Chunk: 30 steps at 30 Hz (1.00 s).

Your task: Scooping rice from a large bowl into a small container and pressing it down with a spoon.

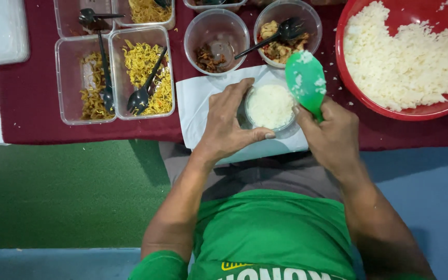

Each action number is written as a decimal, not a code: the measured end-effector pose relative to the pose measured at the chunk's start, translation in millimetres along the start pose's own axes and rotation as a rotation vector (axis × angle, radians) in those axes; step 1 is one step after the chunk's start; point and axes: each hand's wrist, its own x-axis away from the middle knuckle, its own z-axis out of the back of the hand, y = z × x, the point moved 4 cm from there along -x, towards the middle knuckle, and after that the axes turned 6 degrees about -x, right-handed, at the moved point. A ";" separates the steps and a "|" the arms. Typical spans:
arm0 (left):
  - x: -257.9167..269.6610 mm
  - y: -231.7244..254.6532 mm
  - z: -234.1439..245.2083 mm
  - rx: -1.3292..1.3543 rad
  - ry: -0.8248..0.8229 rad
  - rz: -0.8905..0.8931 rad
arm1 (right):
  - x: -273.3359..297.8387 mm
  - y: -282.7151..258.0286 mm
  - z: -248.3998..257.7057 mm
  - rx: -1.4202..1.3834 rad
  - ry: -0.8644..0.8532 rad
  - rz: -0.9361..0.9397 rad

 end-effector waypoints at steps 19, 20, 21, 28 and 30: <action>2.4 1.3 -4.2 -0.064 -0.047 0.050 | -19.7 -5.7 -9.7 0.135 -0.033 0.213; 3.0 0.7 -4.9 -0.078 -0.045 0.046 | -20.4 -5.5 -11.2 0.139 -0.031 0.230; 3.3 0.0 -5.4 -0.093 -0.041 0.042 | -21.9 -5.4 -12.9 0.142 -0.031 0.249; 4.8 -2.1 -9.6 -0.149 -0.050 0.045 | -7.4 -30.4 -0.7 0.369 -0.005 0.374; 4.3 -0.1 -8.8 -0.146 -0.063 0.039 | 0.3 -36.4 5.3 0.384 -0.007 0.368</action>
